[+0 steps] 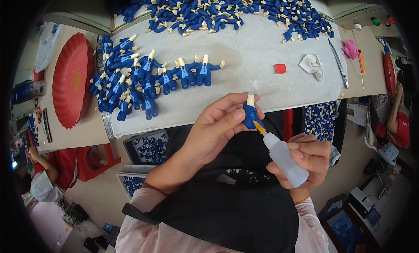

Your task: The person applies glue from a bottle to assemble figurine pieces by hand, gathers the assembled figurines into a red tray, pulls down additional parts from an upper shelf onto the table, and assembles more figurines using glue.

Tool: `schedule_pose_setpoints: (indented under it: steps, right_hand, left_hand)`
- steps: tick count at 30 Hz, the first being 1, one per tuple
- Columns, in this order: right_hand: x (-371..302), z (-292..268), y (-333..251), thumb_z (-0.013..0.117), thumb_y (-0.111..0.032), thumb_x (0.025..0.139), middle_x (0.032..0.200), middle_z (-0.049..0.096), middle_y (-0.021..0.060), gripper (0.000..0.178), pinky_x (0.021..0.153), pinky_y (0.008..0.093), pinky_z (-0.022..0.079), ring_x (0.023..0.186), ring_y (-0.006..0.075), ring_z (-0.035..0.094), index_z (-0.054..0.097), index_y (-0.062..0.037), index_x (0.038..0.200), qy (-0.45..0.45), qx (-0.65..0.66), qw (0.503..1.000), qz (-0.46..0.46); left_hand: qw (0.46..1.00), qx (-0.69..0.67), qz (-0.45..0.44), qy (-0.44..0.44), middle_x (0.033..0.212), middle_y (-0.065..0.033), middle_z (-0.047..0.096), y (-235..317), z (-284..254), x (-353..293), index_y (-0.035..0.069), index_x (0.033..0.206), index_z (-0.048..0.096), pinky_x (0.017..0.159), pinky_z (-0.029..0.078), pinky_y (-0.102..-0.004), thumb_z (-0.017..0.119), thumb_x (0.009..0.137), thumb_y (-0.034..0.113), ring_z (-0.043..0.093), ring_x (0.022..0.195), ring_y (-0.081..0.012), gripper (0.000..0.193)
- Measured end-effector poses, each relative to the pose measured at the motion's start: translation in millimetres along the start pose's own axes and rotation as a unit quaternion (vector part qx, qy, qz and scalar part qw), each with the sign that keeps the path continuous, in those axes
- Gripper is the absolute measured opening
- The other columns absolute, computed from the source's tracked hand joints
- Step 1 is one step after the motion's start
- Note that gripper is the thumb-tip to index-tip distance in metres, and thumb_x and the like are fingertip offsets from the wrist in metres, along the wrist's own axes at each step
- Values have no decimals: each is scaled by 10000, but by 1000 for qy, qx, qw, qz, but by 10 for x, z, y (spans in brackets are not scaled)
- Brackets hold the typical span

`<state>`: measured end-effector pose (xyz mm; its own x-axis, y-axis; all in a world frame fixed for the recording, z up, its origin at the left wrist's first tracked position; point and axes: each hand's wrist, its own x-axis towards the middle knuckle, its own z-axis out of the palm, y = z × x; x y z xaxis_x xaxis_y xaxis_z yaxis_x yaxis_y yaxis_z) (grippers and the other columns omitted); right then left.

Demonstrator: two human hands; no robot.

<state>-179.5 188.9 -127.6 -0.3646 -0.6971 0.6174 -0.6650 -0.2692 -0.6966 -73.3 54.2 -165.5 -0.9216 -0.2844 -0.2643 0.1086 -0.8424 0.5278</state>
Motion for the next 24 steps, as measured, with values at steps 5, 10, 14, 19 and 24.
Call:
schedule_pose_setpoints:
  steps: [5,10,14,19,24]
  right_hand:
    - [-5,6,7,773,-111,567,779,446,87,450,470,236,447,568,129,487,492,-24,908,11,8,1000,6]
    - [-10,9,7,771,-119,574,778,444,85,446,469,237,449,569,130,486,491,-28,909,14,3,1000,10]
    - [-8,16,4,768,-124,580,778,440,82,442,470,232,445,564,126,479,490,-31,911,21,-1,1000,14]
    - [-7,26,17,763,-129,589,781,438,81,432,477,226,444,576,124,475,491,-30,910,26,-3,1000,12]
    - [-18,20,31,761,-128,593,789,436,80,428,479,227,440,588,124,475,493,-30,911,26,-8,1000,10]
  left_hand:
    - [1000,-4,-18,-17,989,-114,544,-16,-9,3,37,1138,447,778,435,-263,450,864,168,531,937,-171,304]
    - [999,-4,-35,-25,995,-107,543,-16,-8,1,38,1133,451,756,459,-270,452,864,178,538,933,-169,303]
    - [999,5,-43,-23,1000,-102,542,-13,-16,2,39,1129,454,752,462,-269,453,863,177,537,930,-159,300]
    - [999,-4,-48,-15,1022,-74,533,-32,-28,0,38,1119,458,751,469,-272,458,860,157,539,914,-141,285]
    - [999,-14,-45,-14,1024,-68,532,-47,-33,5,39,1119,457,749,471,-271,461,857,150,543,900,-138,284]
